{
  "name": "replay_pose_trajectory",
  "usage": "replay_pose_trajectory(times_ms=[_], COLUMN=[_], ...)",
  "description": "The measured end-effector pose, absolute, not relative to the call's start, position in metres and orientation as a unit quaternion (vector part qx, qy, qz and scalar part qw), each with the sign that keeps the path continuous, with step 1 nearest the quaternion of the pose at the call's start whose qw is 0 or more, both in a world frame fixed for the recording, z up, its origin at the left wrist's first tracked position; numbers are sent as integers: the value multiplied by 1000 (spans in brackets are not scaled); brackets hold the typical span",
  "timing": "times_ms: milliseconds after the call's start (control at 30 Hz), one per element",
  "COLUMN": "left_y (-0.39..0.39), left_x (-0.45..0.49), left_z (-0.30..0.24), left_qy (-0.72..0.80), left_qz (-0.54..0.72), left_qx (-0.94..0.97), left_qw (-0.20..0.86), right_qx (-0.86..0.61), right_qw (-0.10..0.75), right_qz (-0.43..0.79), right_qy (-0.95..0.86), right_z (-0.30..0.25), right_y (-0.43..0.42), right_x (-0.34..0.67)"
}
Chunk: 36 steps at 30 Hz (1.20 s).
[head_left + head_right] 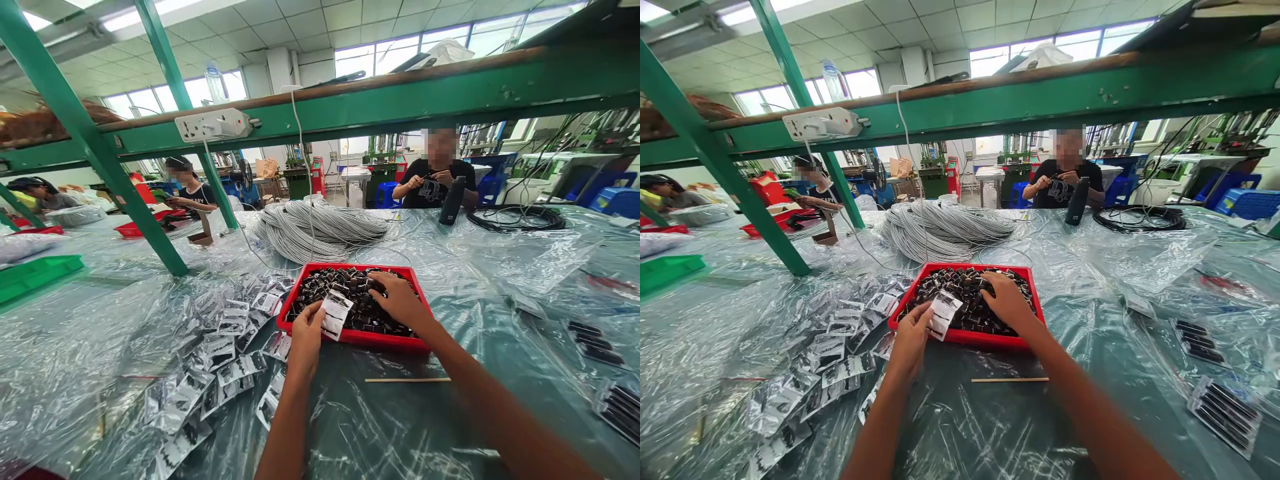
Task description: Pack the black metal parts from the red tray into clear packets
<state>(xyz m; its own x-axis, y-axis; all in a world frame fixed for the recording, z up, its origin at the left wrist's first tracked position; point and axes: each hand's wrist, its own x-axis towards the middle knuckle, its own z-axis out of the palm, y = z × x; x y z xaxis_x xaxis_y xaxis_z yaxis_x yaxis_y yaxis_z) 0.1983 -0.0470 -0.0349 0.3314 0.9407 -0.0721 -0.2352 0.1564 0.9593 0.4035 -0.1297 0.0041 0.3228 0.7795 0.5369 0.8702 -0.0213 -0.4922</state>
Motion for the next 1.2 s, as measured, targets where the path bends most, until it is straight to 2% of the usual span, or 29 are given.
replay_pose_trajectory(times_ms=[167, 267, 400, 533, 700, 800, 933, 1067, 1200], left_y=[-56, -62, -68, -70, -71, -70, -67, -65, -62], left_x=[199, 198, 200, 202, 202, 199, 194, 194, 196], left_z=[-33, -28, -25, -25, -24, -19, -13, -15, -20], left_qy=[351, 345, 334, 310, 290, 268, 266, 301, 372], left_qz=[447, 464, 480, 493, 509, 498, 475, 479, 505], left_qx=[512, 545, 556, 528, 506, 522, 572, 599, 607], left_qw=[644, 607, 590, 617, 633, 638, 614, 567, 488], right_qx=[-623, -594, -607, -600, -584, -579, -584, -589, -607], right_qw=[418, 384, 321, 338, 456, 497, 492, 477, 523], right_qz=[-134, -127, -183, -194, -133, -60, 51, 73, 98], right_qy=[-648, -696, -704, -698, -658, -644, -644, -649, -590], right_z=[2, 0, -6, -12, -13, -8, 2, 5, 3], right_y=[-137, -142, -142, -139, -137, -138, -142, -142, -137], right_x=[360, 327, 312, 316, 311, 315, 330, 339, 350])
